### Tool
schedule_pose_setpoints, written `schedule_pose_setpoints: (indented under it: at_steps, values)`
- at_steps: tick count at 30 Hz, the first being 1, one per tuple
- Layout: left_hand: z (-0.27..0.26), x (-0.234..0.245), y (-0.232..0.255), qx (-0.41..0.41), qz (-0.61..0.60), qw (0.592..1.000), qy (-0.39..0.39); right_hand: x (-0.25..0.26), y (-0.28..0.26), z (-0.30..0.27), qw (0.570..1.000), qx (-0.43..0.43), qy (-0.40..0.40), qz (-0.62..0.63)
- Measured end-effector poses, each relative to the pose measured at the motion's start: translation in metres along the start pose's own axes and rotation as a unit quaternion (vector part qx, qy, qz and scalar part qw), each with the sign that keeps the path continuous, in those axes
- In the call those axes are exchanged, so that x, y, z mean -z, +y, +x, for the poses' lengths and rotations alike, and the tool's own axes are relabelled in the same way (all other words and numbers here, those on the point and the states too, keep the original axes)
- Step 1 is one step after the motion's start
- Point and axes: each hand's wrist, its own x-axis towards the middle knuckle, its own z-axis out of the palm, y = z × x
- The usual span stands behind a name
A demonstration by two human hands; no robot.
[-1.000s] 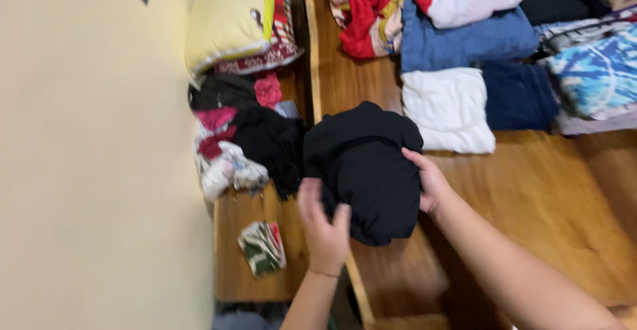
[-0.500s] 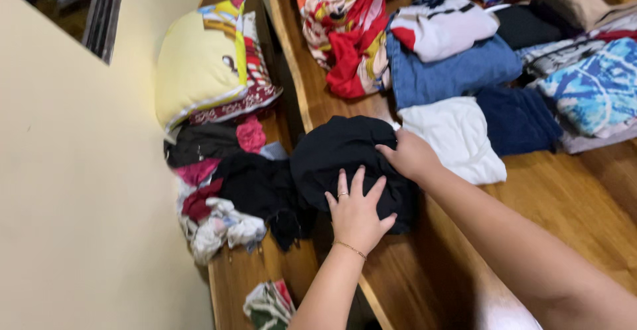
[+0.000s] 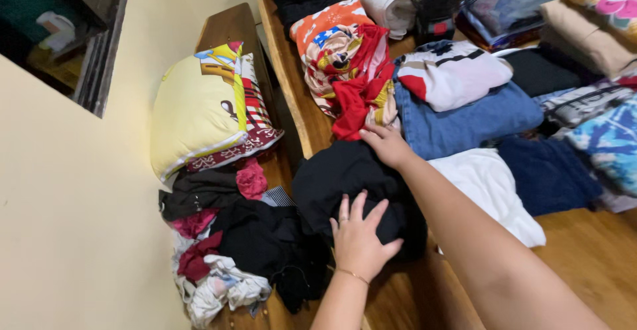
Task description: The person folds several garments on a wooden table. They fold a black top, a red graphic t-shirt, and a maroon pair of shorts, placing each folded item into a growing stack. The person then picks up a white shirt from a nearby pile.
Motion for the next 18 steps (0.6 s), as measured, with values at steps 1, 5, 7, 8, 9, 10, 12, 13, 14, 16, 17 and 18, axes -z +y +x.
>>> schedule_pose_setpoints:
  at_steps: [1, 5, 7, 8, 9, 10, 12, 13, 14, 16, 17, 18]
  values:
    - [0.004, -0.002, 0.000, -0.005, -0.007, 1.000, 0.003, -0.002, 0.018, 0.010, 1.000, 0.027, -0.014, 0.005]
    - [0.010, -0.005, -0.004, 0.003, -0.010, 1.000, 0.004, -0.010, 0.043, 0.022, 0.995, -0.031, -0.026, 0.087]
    - [0.010, -0.006, -0.004, 0.007, -0.013, 1.000, 0.011, -0.002, 0.026, 0.014, 0.972, -0.058, -0.002, 0.229]
    - [0.010, -0.006, -0.003, 0.008, -0.013, 1.000, 0.012, 0.006, 0.011, 0.009, 0.951, -0.069, -0.002, 0.301]
    - [0.011, -0.006, -0.003, 0.009, -0.012, 1.000, 0.014, 0.018, -0.008, 0.005, 0.924, -0.079, -0.001, 0.373]
    - [0.011, -0.005, -0.003, 0.010, -0.010, 1.000, 0.015, 0.032, -0.031, -0.001, 0.893, -0.089, 0.000, 0.442]
    - [0.011, -0.007, -0.001, 0.008, -0.009, 1.000, 0.024, 0.070, -0.075, -0.014, 0.829, -0.120, -0.012, 0.546]
    - [0.009, -0.006, -0.002, 0.007, -0.007, 1.000, 0.028, 0.090, -0.097, -0.025, 0.791, -0.135, -0.019, 0.596]
    - [0.007, -0.006, -0.002, 0.008, -0.006, 1.000, 0.027, 0.110, -0.119, -0.038, 0.766, -0.050, -0.060, 0.639]
    - [0.007, -0.005, -0.001, 0.007, -0.006, 1.000, 0.027, 0.150, -0.156, -0.067, 0.713, 0.061, -0.097, 0.692]
    - [0.007, -0.006, 0.001, 0.011, -0.004, 1.000, 0.028, 0.167, -0.170, -0.089, 0.693, 0.084, -0.092, 0.710]
    - [0.007, -0.006, 0.002, 0.016, -0.002, 0.999, 0.030, 0.186, -0.177, -0.116, 0.671, 0.124, -0.097, 0.725]
